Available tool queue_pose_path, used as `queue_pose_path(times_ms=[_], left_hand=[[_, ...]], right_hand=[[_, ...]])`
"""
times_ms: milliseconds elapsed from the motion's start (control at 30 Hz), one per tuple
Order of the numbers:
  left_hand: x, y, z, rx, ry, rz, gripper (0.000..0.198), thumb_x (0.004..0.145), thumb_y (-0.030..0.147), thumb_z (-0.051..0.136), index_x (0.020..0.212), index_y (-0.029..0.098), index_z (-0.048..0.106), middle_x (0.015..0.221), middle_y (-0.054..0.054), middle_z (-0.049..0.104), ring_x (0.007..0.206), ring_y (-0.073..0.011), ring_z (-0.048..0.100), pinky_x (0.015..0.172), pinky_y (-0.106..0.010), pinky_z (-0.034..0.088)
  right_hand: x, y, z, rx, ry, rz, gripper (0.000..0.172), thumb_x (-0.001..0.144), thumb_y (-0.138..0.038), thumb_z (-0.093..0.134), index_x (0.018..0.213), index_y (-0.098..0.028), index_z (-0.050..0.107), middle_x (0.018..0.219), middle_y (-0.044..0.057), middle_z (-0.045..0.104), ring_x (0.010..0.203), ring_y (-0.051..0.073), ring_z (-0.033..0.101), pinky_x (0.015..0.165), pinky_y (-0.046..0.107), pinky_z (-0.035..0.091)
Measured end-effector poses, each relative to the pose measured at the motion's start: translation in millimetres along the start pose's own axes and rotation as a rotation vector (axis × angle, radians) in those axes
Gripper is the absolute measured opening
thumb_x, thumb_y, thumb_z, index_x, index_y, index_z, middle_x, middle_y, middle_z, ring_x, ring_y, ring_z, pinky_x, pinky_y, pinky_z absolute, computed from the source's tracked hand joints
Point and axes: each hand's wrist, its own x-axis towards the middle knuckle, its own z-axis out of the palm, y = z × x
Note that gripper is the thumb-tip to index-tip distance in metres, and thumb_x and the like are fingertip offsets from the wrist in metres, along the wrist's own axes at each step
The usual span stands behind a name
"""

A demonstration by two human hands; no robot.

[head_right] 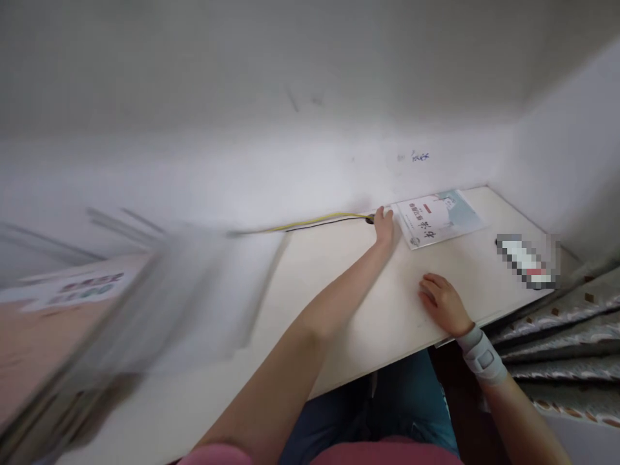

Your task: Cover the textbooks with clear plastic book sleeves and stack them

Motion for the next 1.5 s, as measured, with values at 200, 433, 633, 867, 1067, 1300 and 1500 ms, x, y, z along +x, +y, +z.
queue_pose_path(times_ms=[200,433,633,867,1067,1300,1500], left_hand=[[-100,32,-142.9,0.829,-0.187,0.457,0.027,0.084,0.020,0.053,0.107,0.022,0.066,0.133,-0.010,0.057,0.138,-0.0264,0.033,0.116,-0.048,0.018],[-213,42,-296.3,1.693,0.161,-0.199,0.053,0.090,0.029,0.039,0.135,-0.001,0.042,0.143,-0.030,0.040,0.131,-0.0397,0.040,0.100,-0.049,0.039],[-238,46,-289.3,1.643,0.161,-0.312,0.040,0.092,0.030,0.031,0.116,0.012,0.058,0.106,-0.018,0.066,0.101,-0.0300,0.063,0.073,-0.036,0.049],[-229,56,-302.1,1.389,0.195,-0.307,0.031,0.087,0.035,0.044,0.073,0.018,0.067,0.090,-0.015,0.069,0.084,-0.0280,0.066,0.068,-0.033,0.044],[-221,76,-288.1,1.113,0.274,-0.238,0.024,0.089,0.029,0.040,0.075,0.019,0.057,0.068,-0.006,0.067,0.064,-0.0186,0.065,0.063,-0.028,0.045],[-236,127,-190.0,-0.002,0.053,-0.005,0.020,0.086,0.041,0.050,0.087,0.021,0.049,0.054,0.004,0.059,0.043,-0.0121,0.057,0.045,-0.022,0.045],[-267,130,-215.0,-0.068,0.254,0.175,0.020,0.083,0.044,0.055,0.083,0.023,0.053,0.048,0.007,0.050,0.035,-0.0082,0.043,0.038,-0.021,0.036]], right_hand=[[-5,9,-1,-0.057,-0.019,-0.057,0.025,0.091,-0.030,0.048,0.109,-0.019,0.063,0.116,0.014,0.063,0.108,0.025,0.060,0.093,0.048,0.052],[8,-18,8,-0.165,-0.046,-0.151,0.028,0.092,-0.031,0.046,0.108,-0.017,0.064,0.109,0.015,0.066,0.100,0.027,0.063,0.087,0.048,0.054],[36,-101,32,-0.059,-0.076,-0.289,0.027,0.093,-0.029,0.044,0.109,-0.019,0.064,0.106,0.012,0.069,0.098,0.024,0.064,0.087,0.045,0.053],[37,-159,65,0.053,-0.292,-0.410,0.026,0.093,-0.030,0.046,0.108,-0.019,0.064,0.107,0.011,0.068,0.101,0.025,0.063,0.089,0.046,0.052],[38,-182,82,0.171,-0.257,-0.280,0.058,0.090,-0.040,0.050,0.142,-0.018,0.035,0.134,0.018,0.053,0.124,0.031,0.051,0.100,0.053,0.045],[39,-204,86,0.398,0.008,0.032,0.095,0.084,-0.045,0.059,0.151,-0.020,-0.003,0.152,0.021,0.026,0.135,0.032,0.039,0.103,0.053,0.043],[41,-156,30,0.145,0.420,-0.037,0.050,0.093,-0.028,0.044,0.142,-0.029,0.034,0.142,0.012,0.044,0.133,0.029,0.041,0.106,0.055,0.039]])
